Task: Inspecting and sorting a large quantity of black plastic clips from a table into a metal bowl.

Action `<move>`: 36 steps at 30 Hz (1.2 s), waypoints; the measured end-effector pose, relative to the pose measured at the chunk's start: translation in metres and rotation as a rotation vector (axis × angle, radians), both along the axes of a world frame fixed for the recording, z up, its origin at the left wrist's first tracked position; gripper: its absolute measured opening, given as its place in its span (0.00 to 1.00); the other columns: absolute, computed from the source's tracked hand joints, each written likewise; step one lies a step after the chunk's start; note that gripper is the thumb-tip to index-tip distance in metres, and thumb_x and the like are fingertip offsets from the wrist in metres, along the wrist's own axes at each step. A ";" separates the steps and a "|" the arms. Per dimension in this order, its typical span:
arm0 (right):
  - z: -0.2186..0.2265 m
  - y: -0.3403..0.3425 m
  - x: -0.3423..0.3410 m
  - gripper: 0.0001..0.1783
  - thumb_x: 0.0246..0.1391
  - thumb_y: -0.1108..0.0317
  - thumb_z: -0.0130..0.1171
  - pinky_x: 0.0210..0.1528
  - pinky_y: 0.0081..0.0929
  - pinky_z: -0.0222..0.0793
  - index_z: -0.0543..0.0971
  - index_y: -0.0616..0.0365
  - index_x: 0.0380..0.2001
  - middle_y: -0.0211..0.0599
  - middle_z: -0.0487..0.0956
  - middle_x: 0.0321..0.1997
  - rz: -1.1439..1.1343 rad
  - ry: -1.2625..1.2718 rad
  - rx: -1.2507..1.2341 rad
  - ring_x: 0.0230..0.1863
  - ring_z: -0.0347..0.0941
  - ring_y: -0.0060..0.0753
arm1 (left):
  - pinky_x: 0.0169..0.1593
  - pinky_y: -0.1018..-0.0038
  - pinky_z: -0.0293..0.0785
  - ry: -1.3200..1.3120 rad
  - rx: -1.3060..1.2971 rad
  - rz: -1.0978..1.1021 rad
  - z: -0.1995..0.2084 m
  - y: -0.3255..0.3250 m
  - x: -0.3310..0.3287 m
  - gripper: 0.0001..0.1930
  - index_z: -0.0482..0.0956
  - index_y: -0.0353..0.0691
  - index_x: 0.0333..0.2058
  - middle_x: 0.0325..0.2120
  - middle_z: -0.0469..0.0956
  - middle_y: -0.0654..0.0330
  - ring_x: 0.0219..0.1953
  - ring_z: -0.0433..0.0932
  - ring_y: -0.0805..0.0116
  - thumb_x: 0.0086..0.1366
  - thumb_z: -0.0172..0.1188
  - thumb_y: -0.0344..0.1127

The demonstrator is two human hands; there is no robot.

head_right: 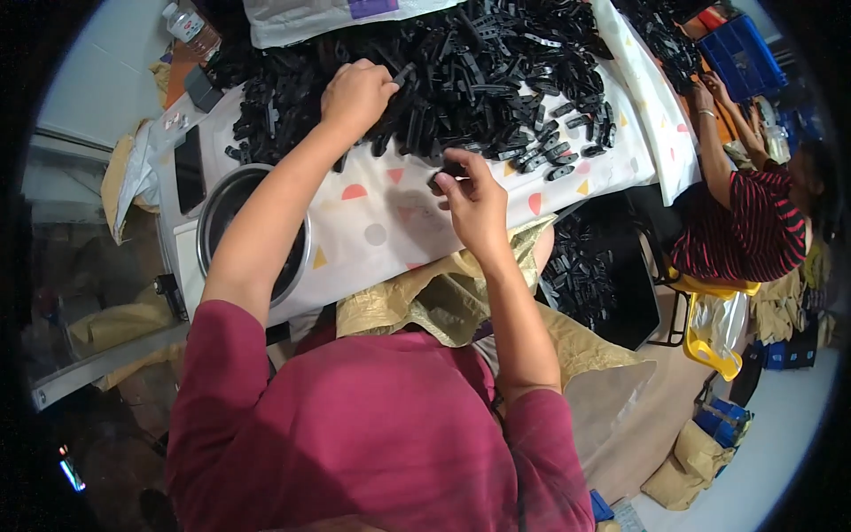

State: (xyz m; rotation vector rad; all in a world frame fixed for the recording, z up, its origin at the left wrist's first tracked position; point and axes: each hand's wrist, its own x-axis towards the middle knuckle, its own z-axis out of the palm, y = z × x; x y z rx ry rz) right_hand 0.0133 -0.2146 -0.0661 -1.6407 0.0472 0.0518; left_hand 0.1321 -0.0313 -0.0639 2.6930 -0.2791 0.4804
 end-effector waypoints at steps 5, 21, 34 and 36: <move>0.024 -0.004 -0.003 0.11 0.49 0.80 0.55 0.34 0.20 0.74 0.72 0.67 0.38 0.37 0.75 0.34 0.018 -0.115 0.347 0.34 0.76 0.31 | 0.30 0.78 0.71 0.803 -0.868 -0.354 0.048 0.001 -0.046 0.08 0.74 0.34 0.31 0.28 0.78 0.59 0.27 0.75 0.74 0.56 0.57 0.33; 0.033 0.035 -0.026 0.18 0.37 0.75 0.67 0.31 0.23 0.71 0.74 0.62 0.36 0.39 0.73 0.32 0.125 -0.566 -0.360 0.32 0.71 0.32 | 0.40 0.65 0.70 0.184 -0.335 -0.606 0.044 0.037 -0.129 0.19 0.72 0.35 0.42 0.32 0.76 0.50 0.34 0.75 0.54 0.49 0.60 0.34; -0.036 0.087 0.038 0.20 0.40 0.64 0.63 0.34 0.30 0.70 0.74 0.58 0.38 0.41 0.71 0.40 0.406 -0.625 -0.630 0.36 0.71 0.38 | 0.41 0.72 0.70 0.252 -0.631 -0.077 0.000 0.107 -0.080 0.16 0.73 0.38 0.39 0.33 0.77 0.53 0.36 0.76 0.61 0.49 0.58 0.29; -0.041 0.097 0.042 0.19 0.38 0.65 0.63 0.35 0.31 0.70 0.74 0.57 0.37 0.41 0.71 0.38 0.438 -0.738 -0.872 0.36 0.72 0.41 | 0.42 0.72 0.70 0.191 -0.498 0.020 0.009 0.098 -0.054 0.15 0.74 0.38 0.38 0.34 0.76 0.52 0.37 0.76 0.61 0.49 0.59 0.30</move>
